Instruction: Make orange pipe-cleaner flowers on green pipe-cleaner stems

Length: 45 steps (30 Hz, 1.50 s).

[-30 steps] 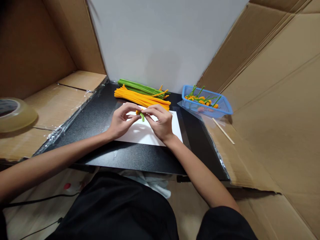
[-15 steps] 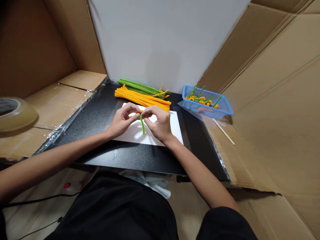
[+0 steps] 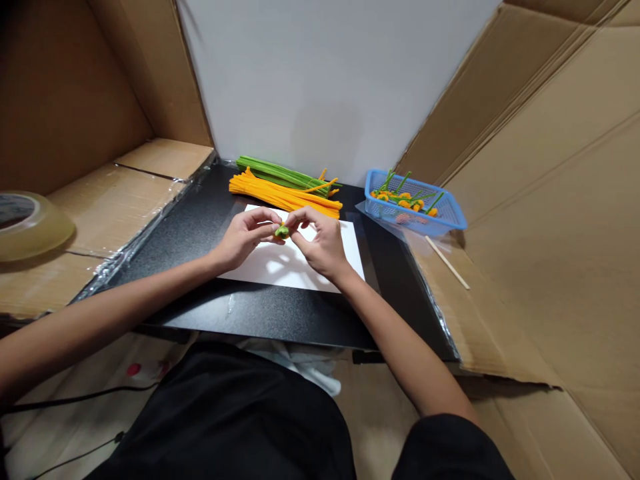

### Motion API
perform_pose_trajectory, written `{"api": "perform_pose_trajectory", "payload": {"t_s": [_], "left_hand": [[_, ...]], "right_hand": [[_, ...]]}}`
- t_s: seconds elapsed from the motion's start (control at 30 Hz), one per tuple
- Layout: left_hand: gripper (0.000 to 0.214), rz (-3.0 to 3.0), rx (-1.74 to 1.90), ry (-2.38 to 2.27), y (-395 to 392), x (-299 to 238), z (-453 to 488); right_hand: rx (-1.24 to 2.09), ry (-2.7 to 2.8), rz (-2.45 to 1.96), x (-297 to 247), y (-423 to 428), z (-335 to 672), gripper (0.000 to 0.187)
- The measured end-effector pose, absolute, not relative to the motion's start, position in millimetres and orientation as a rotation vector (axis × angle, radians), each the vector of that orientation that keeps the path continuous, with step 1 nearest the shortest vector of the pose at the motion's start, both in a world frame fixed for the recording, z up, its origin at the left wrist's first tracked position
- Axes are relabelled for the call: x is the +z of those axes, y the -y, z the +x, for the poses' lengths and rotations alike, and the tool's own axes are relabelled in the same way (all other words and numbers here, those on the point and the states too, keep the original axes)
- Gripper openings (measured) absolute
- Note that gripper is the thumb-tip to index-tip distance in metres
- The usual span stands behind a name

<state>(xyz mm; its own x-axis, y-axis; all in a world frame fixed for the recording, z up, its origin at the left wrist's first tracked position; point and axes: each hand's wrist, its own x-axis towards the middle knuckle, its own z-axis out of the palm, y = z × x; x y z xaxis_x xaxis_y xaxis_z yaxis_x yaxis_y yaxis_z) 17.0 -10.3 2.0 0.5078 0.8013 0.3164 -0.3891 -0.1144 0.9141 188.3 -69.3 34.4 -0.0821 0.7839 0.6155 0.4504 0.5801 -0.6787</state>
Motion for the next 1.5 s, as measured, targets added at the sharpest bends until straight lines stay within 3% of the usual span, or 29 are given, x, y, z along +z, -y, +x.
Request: {"api": "perform_pose_trajectory", "payload": {"t_s": [0.3,0.5,0.73,1.3,1.5], "left_hand": [[0.032,1.382,1.107,-0.437,14,3,18],[0.026,1.505,1.263,-0.560,17,6,19],[0.027,1.486,1.266,-0.527,16,4,20],[0.022,1.425,1.260,-0.574,18,-3,20],[0.024,1.591,1.226,-0.462,11,-7,18]], "right_hand": [[0.141,1.791,-1.054,23,64,192,0.016],[0.049,1.836,-0.980,29,69,193,0.013],[0.152,1.651,-1.059,22,69,186,0.013],[0.007,1.713,-1.091,12,71,175,0.016],[0.081,1.658,-1.131,13,67,180,0.008]]}}
